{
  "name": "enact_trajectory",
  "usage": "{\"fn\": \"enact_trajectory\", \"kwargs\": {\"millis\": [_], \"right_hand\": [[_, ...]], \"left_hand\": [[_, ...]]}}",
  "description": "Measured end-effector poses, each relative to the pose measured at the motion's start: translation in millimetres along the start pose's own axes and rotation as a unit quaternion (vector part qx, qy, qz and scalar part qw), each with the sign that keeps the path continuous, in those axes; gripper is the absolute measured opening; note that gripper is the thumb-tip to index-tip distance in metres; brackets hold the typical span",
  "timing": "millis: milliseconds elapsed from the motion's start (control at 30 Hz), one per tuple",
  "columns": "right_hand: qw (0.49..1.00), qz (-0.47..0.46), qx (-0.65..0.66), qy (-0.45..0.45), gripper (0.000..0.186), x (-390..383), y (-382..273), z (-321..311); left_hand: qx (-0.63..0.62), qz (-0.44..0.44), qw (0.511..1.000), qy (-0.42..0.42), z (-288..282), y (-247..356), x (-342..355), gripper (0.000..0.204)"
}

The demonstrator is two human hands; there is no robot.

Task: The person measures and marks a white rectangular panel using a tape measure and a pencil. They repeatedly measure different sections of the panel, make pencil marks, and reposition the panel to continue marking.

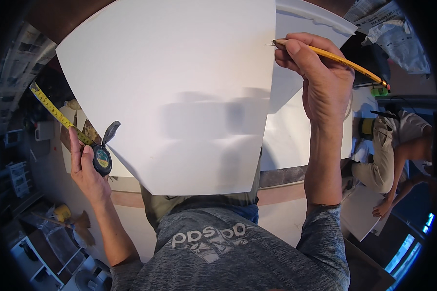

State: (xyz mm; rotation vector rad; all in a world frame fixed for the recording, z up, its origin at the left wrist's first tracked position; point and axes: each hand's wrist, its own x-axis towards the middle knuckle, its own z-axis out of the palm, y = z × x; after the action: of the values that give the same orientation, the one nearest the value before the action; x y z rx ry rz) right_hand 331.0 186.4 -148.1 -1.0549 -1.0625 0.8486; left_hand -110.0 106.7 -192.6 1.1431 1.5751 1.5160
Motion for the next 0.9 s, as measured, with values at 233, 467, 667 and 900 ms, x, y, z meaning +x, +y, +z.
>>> {"fn": "enact_trajectory", "kwargs": {"millis": [233, 467, 667, 900], "right_hand": [[1.000, 0.012, -0.020, 0.006, 0.021, 0.4, -4.1, 1.4], [0.999, 0.024, -0.021, 0.010, 0.018, -7.3, -4.8, 3.0], [0.999, 0.022, -0.027, 0.006, 0.019, -2.5, -1.3, 3.9], [1.000, 0.022, -0.015, 0.000, 0.020, -9.9, 0.9, -1.3]], "left_hand": [[-0.025, -0.030, 0.999, -0.013, -9.1, -6.2, -1.3, 0.059], [0.000, -0.047, 0.999, -0.007, -20.5, -12.2, -8.0, 0.059], [-0.003, -0.040, 0.999, 0.006, -14.3, -14.4, -2.6, 0.059], [-0.008, -0.035, 0.999, -0.003, -11.6, -13.1, -2.8, 0.059]]}}
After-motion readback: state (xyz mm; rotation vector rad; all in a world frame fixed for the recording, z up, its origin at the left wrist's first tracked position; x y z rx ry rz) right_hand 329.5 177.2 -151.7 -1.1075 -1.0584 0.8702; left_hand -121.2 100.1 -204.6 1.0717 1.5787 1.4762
